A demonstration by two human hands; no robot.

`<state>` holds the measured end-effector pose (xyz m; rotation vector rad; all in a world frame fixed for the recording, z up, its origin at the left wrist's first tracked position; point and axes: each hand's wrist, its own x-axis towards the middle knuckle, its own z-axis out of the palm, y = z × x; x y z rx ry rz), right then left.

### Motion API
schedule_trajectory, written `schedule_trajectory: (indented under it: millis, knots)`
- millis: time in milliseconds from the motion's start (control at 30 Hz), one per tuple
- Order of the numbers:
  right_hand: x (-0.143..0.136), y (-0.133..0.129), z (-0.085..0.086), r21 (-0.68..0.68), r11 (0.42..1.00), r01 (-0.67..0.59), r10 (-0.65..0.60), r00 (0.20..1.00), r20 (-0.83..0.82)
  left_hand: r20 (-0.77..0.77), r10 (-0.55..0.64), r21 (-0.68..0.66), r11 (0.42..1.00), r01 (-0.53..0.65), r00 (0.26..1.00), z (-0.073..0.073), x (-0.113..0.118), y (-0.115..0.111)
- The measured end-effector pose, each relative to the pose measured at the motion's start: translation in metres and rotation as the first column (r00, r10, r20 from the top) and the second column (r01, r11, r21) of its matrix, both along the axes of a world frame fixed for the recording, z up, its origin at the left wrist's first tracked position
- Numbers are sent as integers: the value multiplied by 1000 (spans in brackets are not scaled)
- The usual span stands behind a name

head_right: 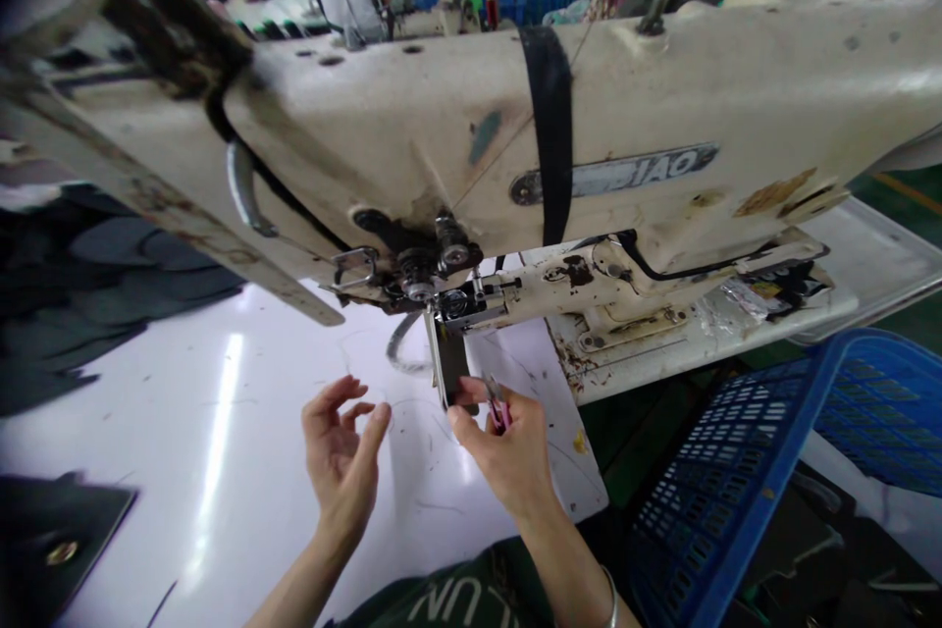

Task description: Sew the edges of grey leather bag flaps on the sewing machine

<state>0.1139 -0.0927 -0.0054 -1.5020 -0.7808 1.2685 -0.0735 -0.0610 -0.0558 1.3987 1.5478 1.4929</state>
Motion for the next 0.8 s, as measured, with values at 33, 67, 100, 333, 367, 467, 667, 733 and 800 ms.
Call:
schedule_trajectory:
  millis: [33,67,100,333,367,467,667,733,800]
  knots:
    - [0,0,2,0,1000,4,-4,1000,15,-138,-60,99,992,74,989,6,3,-5]
    - [0,0,3,2,1000,0,0,999,40,-270,-119,159,973,166,955,12,7,-8]
    - [0,0,4,8,1000,-15,14,997,76,-380,-169,184,950,253,909,18,11,-9]
    - [0,-2,0,100,985,-141,107,951,290,-518,-348,184,847,499,782,29,22,1]
    - [0,-2,-1,106,983,-149,113,950,290,-509,-366,184,838,514,779,29,22,1]
    - [1,-2,-5,116,980,-161,123,951,284,-482,-399,183,824,536,780,29,23,-2]
    - [5,0,-4,200,955,-218,160,949,272,-489,-390,194,823,534,780,28,23,-1]
    - [7,1,-3,208,948,-240,177,943,281,-511,-380,207,816,539,771,27,21,0]
    - [8,2,-2,215,943,-252,183,937,297,-542,-368,215,808,548,755,26,19,0]
